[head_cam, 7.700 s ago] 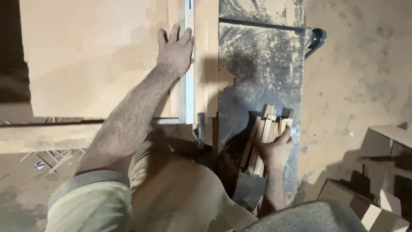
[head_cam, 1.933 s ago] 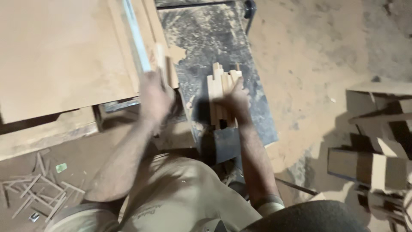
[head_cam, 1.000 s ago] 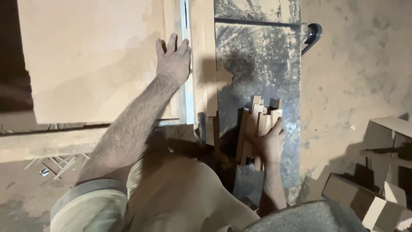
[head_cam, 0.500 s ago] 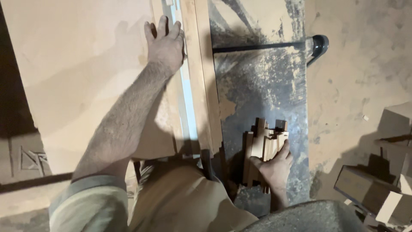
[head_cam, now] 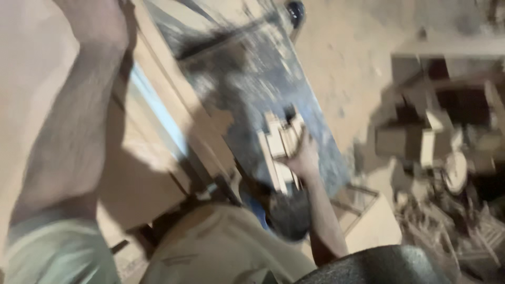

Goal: The person cuts small wooden strips into shorter pieces on a table saw, pushing each strip through the blade and stacking the cut pieces on the side table. They gather the finished pieces into a bundle and continue cutting more strips.

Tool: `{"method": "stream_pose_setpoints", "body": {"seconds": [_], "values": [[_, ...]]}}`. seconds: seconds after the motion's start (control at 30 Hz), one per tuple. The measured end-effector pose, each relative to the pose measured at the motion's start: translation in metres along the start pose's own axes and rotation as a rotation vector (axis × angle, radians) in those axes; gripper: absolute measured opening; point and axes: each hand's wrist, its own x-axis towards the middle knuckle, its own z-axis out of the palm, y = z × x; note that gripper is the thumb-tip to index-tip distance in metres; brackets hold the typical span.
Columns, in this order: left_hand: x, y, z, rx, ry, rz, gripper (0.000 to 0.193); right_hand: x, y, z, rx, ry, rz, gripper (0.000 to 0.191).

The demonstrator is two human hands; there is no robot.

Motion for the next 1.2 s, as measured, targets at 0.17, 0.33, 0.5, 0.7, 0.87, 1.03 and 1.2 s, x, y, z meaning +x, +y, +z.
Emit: {"method": "stream_pose_setpoints", "body": {"seconds": [0.17,0.33,0.5,0.7,0.87,1.03,1.2], "values": [[-0.182,0.15,0.049,-0.262,-0.044,0.543,0.052,0.001,-0.001,-0.009,0.024,0.047,0.014,0.146],[-0.326,0.255,0.035,-0.488,-0.711,0.349,0.042,-0.001,0.0,-0.017,0.018,0.035,0.033,0.145],[-0.35,0.288,0.012,-0.581,-0.627,0.215,0.018,-0.002,0.016,-0.008,0.044,0.069,-0.033,0.143],[-0.356,0.257,-0.049,-0.755,-0.49,-0.024,0.038,0.007,0.032,0.006,0.138,0.136,-0.189,0.137],[-0.358,0.158,-0.09,-0.546,0.116,-0.201,0.051,0.006,0.035,0.01,0.036,0.128,-0.21,0.135],[-0.34,0.109,-0.041,-0.404,-0.068,-0.211,0.024,0.004,0.026,-0.003,-0.027,0.047,-0.166,0.134],[-0.339,0.106,-0.027,-0.288,-0.24,-0.071,0.037,-0.007,0.027,-0.008,-0.032,0.061,-0.191,0.139]]}}
